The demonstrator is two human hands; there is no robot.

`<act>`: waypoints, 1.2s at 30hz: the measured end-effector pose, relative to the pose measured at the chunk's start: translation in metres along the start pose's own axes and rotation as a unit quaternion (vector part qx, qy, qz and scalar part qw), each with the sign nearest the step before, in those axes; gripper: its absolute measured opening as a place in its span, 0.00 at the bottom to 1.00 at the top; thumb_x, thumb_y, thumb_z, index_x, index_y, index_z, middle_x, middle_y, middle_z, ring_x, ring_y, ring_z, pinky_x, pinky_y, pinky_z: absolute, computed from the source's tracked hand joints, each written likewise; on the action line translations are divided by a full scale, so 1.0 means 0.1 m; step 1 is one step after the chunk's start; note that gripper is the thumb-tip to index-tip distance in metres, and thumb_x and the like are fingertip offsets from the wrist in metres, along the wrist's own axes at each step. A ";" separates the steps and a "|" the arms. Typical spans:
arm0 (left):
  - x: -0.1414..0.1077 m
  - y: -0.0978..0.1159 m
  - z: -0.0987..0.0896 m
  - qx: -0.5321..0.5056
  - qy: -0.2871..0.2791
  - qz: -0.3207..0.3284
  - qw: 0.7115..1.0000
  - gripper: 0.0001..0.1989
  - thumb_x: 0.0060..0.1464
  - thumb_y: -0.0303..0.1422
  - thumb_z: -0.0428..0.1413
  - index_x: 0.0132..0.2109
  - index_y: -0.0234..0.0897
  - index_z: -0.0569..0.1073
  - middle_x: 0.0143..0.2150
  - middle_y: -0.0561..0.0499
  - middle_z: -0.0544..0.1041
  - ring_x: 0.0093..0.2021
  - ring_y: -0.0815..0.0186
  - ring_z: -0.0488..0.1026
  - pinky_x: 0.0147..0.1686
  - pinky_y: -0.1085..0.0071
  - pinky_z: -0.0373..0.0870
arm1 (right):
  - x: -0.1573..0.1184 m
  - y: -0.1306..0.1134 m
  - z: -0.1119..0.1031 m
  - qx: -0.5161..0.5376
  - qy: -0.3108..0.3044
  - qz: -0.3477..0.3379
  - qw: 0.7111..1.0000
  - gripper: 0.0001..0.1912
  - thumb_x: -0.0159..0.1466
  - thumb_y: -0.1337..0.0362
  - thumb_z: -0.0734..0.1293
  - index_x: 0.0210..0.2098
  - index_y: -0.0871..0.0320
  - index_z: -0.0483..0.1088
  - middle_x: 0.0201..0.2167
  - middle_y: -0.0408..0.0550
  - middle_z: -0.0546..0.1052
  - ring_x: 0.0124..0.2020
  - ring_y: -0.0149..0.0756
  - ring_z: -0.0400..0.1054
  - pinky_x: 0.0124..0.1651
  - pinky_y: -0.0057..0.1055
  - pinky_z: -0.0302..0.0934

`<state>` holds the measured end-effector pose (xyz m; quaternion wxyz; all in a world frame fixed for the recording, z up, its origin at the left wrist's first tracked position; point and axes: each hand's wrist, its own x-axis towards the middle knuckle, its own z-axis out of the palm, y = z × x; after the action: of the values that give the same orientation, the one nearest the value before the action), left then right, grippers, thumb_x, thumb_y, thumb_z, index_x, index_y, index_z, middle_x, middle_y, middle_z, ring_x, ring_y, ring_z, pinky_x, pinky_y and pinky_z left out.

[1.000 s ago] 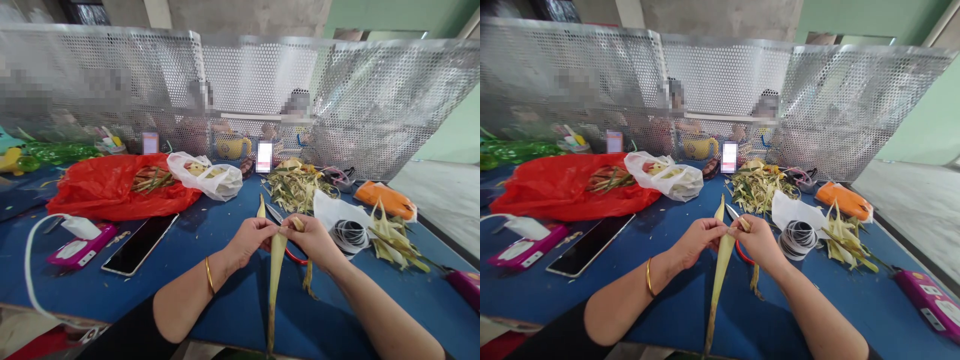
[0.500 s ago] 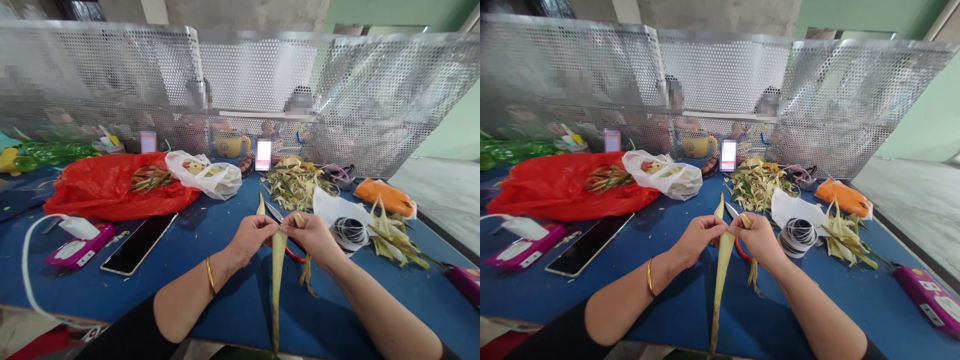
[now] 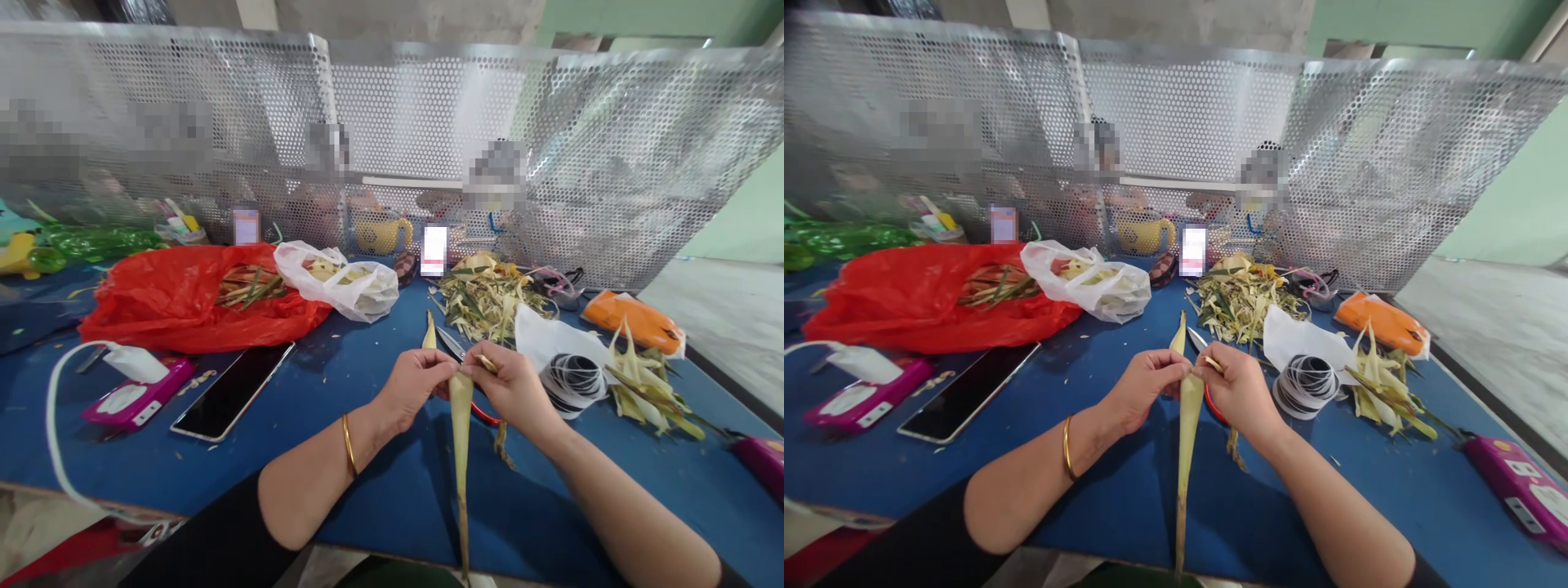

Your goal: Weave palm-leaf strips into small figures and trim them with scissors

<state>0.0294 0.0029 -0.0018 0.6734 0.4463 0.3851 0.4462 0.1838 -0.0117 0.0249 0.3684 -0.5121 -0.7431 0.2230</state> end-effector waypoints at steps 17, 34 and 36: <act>0.00 0.04 -0.01 -0.051 -0.009 -0.044 0.998 0.16 0.44 0.42 0.64 0.33 0.33 0.73 0.25 0.52 0.74 0.24 0.71 0.70 0.25 0.75 0.66 | 0.02 -0.03 0.11 0.335 0.021 0.234 0.912 0.20 0.46 0.52 0.76 0.22 0.58 0.66 0.14 0.34 0.59 0.16 0.23 0.46 0.19 0.25 0.40; 0.12 -0.01 -0.07 -0.084 0.141 -0.025 0.986 0.13 0.42 0.37 0.63 0.26 0.35 0.68 0.17 0.58 0.65 0.16 0.76 0.60 0.17 0.78 0.55 | -0.34 -0.44 0.08 -0.064 0.048 -0.296 0.952 0.11 0.65 0.73 0.58 0.36 0.56 0.70 0.31 0.48 0.75 0.32 0.32 0.71 0.33 0.25 0.63; 0.16 0.00 -0.12 -0.088 0.172 -0.023 0.981 0.12 0.42 0.36 0.63 0.26 0.35 0.69 0.17 0.58 0.66 0.16 0.75 0.61 0.18 0.77 0.56 | -0.50 -0.63 0.00 -0.103 0.037 -0.330 0.938 0.09 0.67 0.70 0.58 0.37 0.57 0.70 0.33 0.48 0.77 0.31 0.31 0.72 0.32 0.25 0.63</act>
<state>0.0230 0.0216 -0.0078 0.6436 0.2928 0.4647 0.5330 0.1561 -0.0816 0.0541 0.3937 -0.2811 -0.8752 -0.0075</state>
